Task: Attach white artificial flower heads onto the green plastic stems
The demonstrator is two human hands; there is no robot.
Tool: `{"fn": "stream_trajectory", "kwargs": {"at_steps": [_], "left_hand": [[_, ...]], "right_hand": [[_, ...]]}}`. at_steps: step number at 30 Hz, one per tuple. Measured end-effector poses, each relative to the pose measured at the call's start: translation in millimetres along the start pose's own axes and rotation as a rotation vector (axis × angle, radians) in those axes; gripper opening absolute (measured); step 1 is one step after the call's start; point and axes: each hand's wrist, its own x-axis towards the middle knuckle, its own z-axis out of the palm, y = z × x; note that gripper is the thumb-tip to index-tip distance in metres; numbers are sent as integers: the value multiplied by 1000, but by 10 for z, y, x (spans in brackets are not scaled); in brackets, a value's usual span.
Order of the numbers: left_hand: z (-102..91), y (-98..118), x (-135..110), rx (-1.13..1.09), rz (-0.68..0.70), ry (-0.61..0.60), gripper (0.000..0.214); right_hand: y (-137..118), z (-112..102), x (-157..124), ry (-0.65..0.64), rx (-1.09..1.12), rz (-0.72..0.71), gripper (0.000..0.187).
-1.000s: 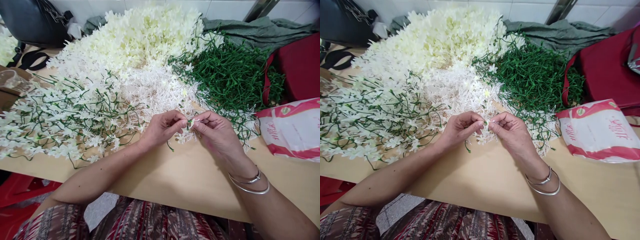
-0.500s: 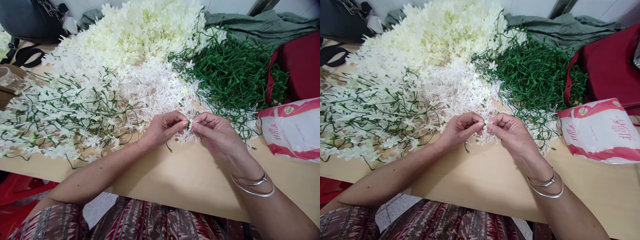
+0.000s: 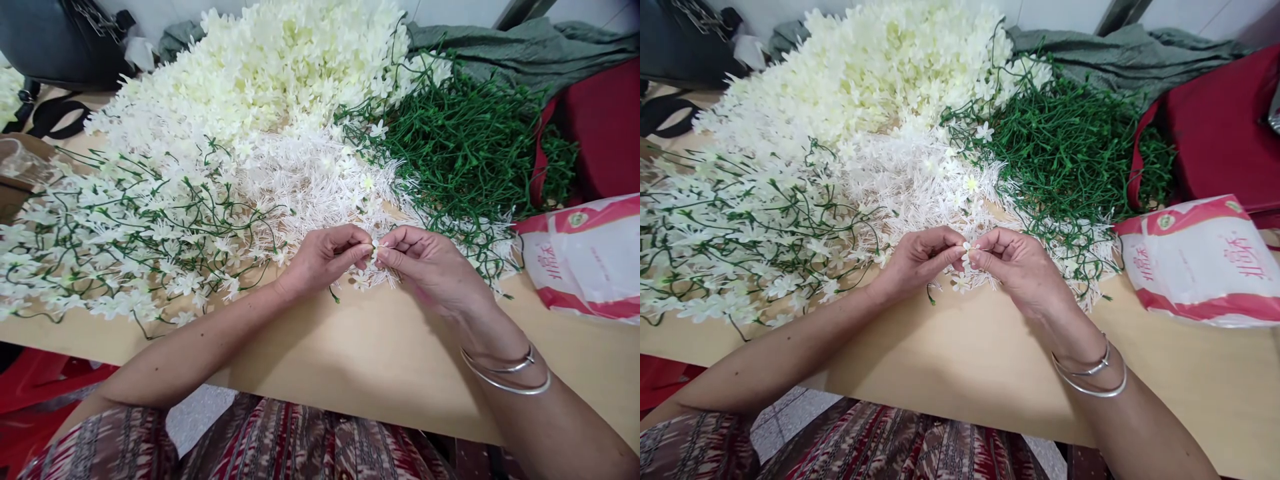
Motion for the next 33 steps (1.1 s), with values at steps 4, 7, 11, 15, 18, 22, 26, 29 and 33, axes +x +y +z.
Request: {"fn": "stream_trajectory", "kwargs": {"at_steps": [4,7,11,15,18,22,26,29,33], "left_hand": [[25,-26,4,-47,1,23,36],[52,-12,4,-79,-4,109,38],[66,26,4,-121,-35,209,45],[50,30,2,-126,-66,221,47],[33,9,3,-135,-72,222,47],[16,-6,10,-172,-88,229,48],[10,12,15,-181,-100,232,48],[18,24,15,-180,-98,248,47],[31,23,11,-214,-83,259,45]], "right_hand": [[-14,63,-82,92,-222,-175,23],[20,140,-145,245,-646,-568,14],[123,215,-165,301,-1211,-879,48],[180,227,-155,281,-1350,-869,68],[171,218,-161,287,-1343,-869,72],[149,227,-178,295,-1373,-891,73],[148,230,-175,283,-1372,-899,72],[116,151,-145,331,-1237,-896,63],[-4,-55,-73,465,-954,-880,34]]}}
